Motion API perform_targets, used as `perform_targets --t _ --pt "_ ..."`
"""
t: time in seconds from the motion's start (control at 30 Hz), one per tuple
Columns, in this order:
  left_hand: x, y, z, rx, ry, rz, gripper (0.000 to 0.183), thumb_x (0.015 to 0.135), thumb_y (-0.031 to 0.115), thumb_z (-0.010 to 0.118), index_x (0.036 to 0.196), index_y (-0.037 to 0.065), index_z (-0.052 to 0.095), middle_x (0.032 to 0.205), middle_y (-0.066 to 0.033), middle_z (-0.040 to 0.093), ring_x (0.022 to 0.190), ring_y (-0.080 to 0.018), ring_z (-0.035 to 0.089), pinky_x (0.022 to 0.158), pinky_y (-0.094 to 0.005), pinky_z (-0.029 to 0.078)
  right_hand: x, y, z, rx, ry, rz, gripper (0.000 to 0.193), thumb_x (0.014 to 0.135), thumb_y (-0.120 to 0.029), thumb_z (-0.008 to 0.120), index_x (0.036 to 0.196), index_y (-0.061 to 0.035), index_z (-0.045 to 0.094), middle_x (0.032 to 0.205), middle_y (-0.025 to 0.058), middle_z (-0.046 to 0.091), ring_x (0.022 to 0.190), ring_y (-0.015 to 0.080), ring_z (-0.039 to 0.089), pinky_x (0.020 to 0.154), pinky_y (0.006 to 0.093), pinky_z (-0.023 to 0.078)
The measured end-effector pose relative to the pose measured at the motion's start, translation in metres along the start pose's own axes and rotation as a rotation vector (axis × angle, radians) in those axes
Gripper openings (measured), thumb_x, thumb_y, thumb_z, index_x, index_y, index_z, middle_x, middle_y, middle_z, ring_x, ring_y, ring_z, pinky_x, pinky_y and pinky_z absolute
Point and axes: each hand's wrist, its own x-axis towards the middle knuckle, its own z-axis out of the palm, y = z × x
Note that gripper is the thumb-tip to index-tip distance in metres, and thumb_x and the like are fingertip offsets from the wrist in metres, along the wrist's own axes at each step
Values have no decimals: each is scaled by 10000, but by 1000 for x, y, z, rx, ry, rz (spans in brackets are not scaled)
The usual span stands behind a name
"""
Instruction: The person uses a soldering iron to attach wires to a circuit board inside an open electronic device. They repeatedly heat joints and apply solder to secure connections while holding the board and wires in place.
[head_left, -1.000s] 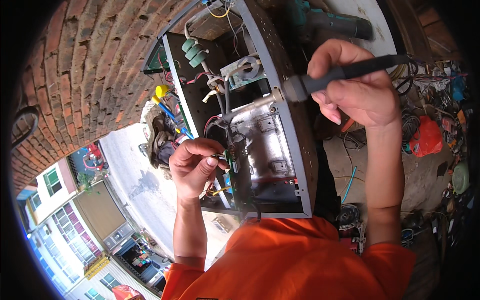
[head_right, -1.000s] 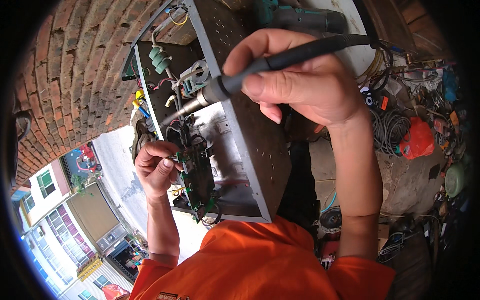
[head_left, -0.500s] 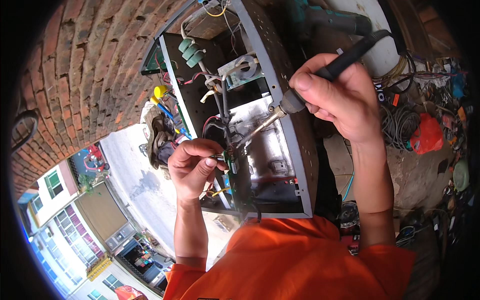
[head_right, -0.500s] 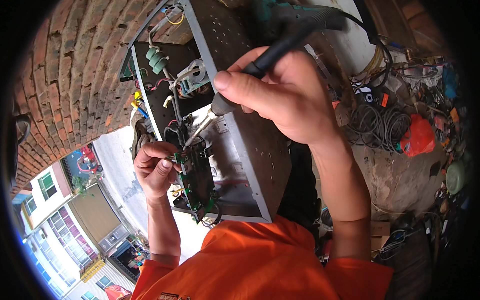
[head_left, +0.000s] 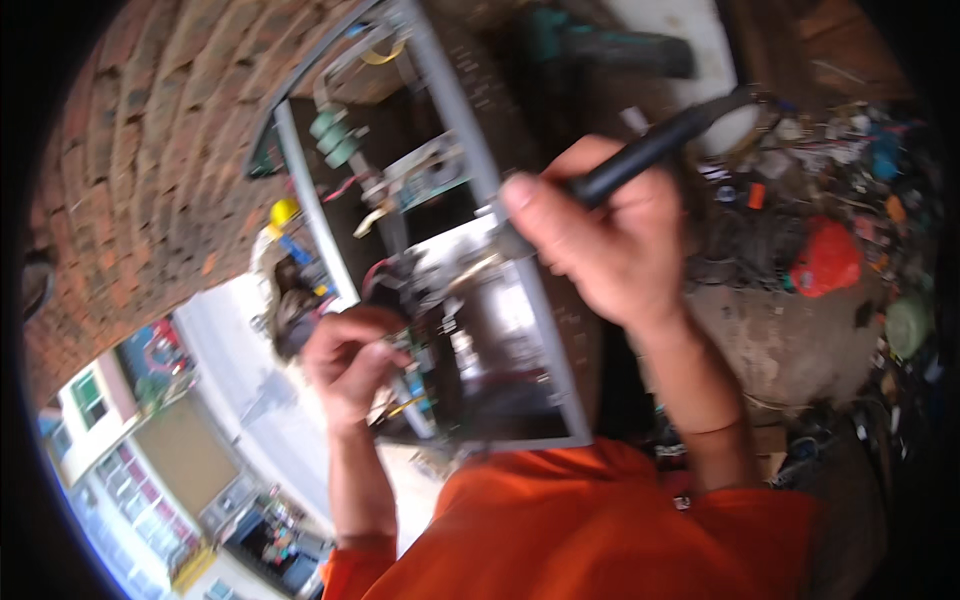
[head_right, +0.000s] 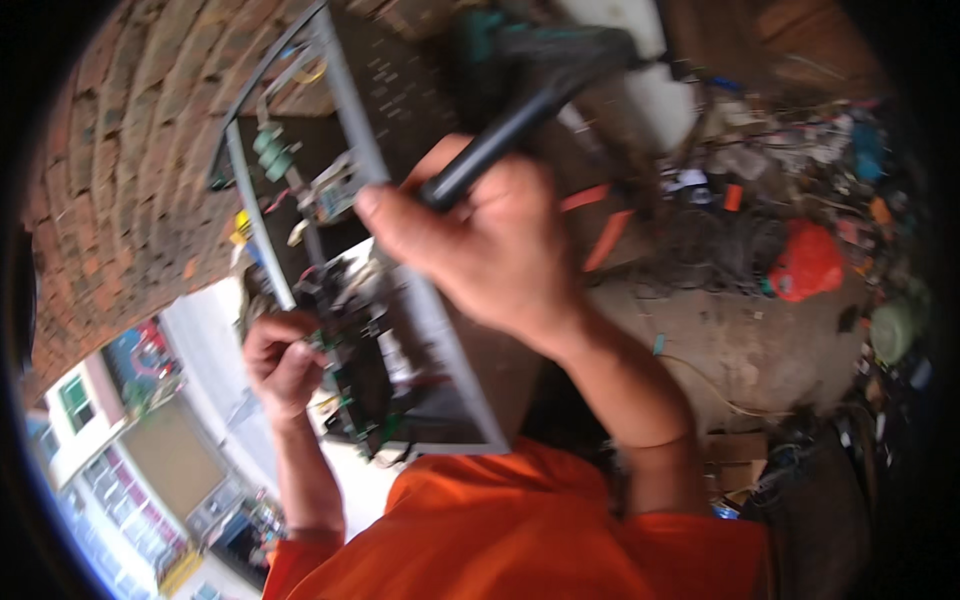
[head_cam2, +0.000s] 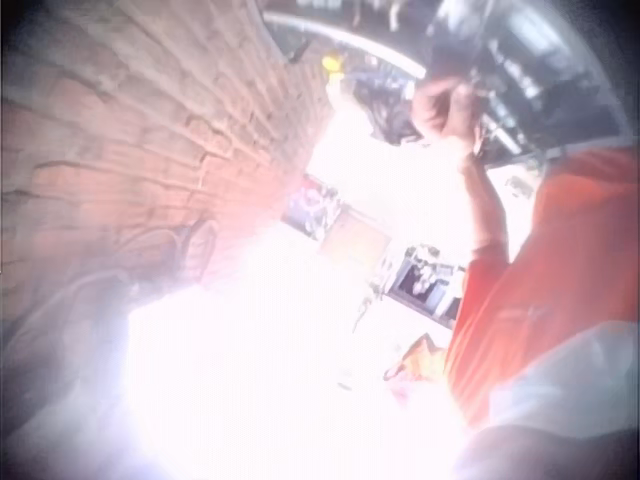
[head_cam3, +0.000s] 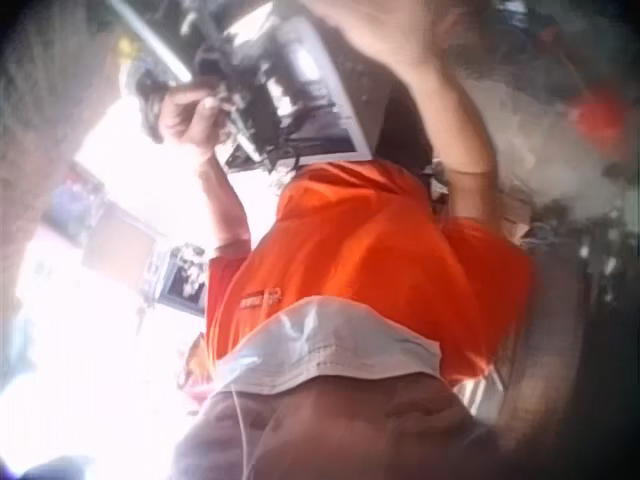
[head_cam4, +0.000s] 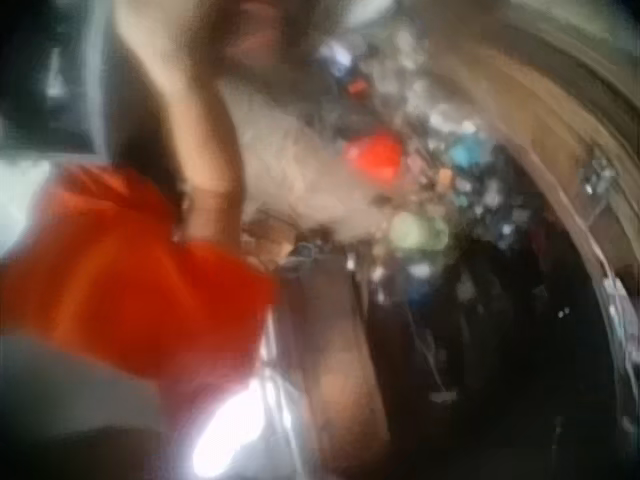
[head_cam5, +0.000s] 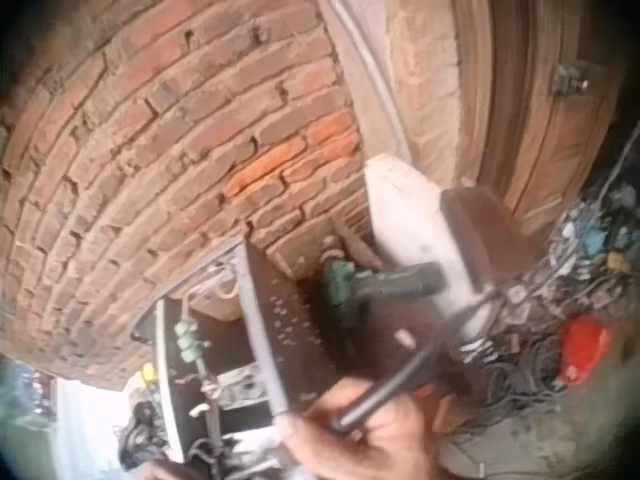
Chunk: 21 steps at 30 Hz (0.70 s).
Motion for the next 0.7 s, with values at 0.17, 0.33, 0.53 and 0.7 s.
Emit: perform_targets --t 0.17,0.33,0.53,0.7 --pt "0 10 11 13 75 -73 158 888 76 674 878 -11 543 834 -180 649 463 -57 482 413 -173 361 -44 -27 -23 -407 152 -347 112 807 -43 703 839 -14 600 683 43 593 586 111 539 519 261 420" --pt "-1 2 10 15 63 -16 141 896 75 661 892 -9 548 849 -184 653 448 -41 462 382 -165 321 -75 -49 -17 -321 50 -473 225 718 -60 781 880 -12 632 690 86 624 550 200 608 499 309 479" --pt "3 14 6 -37 43 -107 80 886 9 638 931 -28 584 968 -207 648 684 -169 666 585 -250 530 -32 -27 3 -108 153 -81 206 865 -109 695 734 -50 548 555 -20 524 441 44 444 410 216 322" --pt "-1 12 10 -116 72 -130 108 865 -9 675 929 -30 591 973 -224 647 671 -195 684 427 -183 458 -3 -18 4 -186 66 87 257 866 -160 722 680 -9 630 538 -14 567 489 39 505 437 216 356"
